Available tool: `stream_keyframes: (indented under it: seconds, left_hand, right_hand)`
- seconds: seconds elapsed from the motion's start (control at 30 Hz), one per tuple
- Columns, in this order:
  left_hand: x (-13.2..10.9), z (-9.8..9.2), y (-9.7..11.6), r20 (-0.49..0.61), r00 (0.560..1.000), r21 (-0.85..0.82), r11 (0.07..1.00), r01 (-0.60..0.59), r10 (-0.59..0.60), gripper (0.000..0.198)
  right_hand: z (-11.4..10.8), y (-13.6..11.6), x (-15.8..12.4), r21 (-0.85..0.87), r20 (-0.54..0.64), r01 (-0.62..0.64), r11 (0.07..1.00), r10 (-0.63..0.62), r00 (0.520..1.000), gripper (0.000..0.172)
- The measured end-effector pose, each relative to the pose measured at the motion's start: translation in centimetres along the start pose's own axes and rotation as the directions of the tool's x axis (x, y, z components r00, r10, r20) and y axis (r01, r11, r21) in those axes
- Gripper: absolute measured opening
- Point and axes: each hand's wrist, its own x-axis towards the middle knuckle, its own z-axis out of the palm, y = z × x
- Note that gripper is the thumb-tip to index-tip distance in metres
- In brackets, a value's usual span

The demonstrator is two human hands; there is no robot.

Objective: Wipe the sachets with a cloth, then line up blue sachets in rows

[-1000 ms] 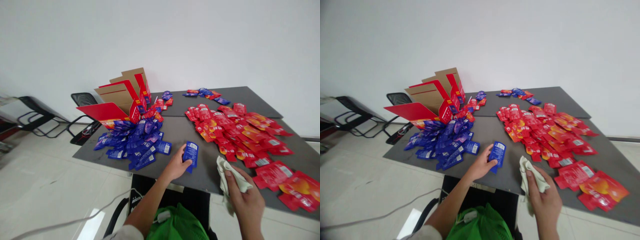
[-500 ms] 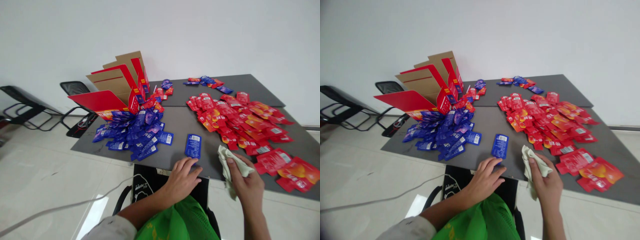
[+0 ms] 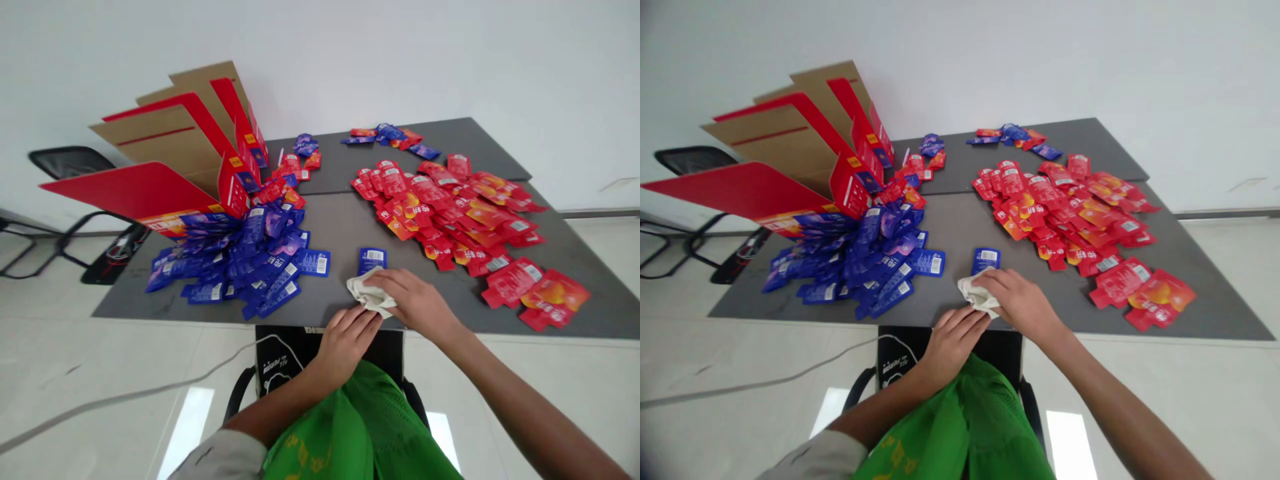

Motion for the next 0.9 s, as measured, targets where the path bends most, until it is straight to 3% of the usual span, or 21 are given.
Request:
stream_keyframes:
  seconds: [0.1, 0.37, 0.47, 0.53, 0.63, 0.7, 0.8, 0.9]
  left_hand:
    - [0.0, 0.0, -0.3, -0.018, 1.000, 0.010, 1.000, -0.020, 0.020, 0.031]
    - [0.3, 0.1, -0.3, -0.040, 0.999, -0.018, 1.000, -0.016, 0.015, 0.028]
    - [0.3, 0.3, -0.3, -0.044, 0.999, -0.044, 0.999, 0.009, -0.011, 0.028]
    - [0.3, 0.4, -0.2, -0.036, 0.999, -0.070, 0.997, 0.027, -0.030, 0.028]
    - [0.3, 0.3, -0.2, -0.020, 0.999, -0.097, 0.994, 0.044, -0.046, 0.028]
    - [0.3, 0.2, -0.2, -0.008, 0.999, -0.101, 0.994, 0.049, -0.050, 0.028]
    - [0.2, 0.2, -0.2, 0.009, 0.999, -0.100, 0.994, 0.050, -0.050, 0.028]
    - [0.1, 0.2, -0.2, 0.025, 0.998, -0.100, 0.994, 0.054, -0.052, 0.027]
  right_hand:
    - [1.3, 1.5, 1.1, -0.079, 0.094, 0.036, 0.996, -0.029, 0.995, 0.036]
    - [0.1, 6.6, 7.5, -0.275, 0.051, -0.099, 0.956, 0.117, 0.992, 0.038]
    - [-1.1, 5.7, 7.4, -0.271, -0.083, -0.148, 0.951, 0.130, 0.988, 0.036]
    - [-1.5, 4.0, 5.9, -0.212, -0.107, -0.097, 0.972, 0.075, 0.991, 0.039]
    - [-1.0, 1.4, 2.8, -0.142, 0.078, 0.065, 0.988, -0.054, 0.995, 0.039]
    - [-0.2, 0.7, 1.6, -0.100, 0.155, 0.095, 0.990, -0.079, 0.985, 0.036]
    - [0.9, 1.9, 2.3, -0.098, 0.146, 0.046, 0.994, -0.031, 0.989, 0.039]
    - [1.1, 4.4, 5.5, -0.173, 0.129, -0.014, 0.985, 0.037, 0.991, 0.041]
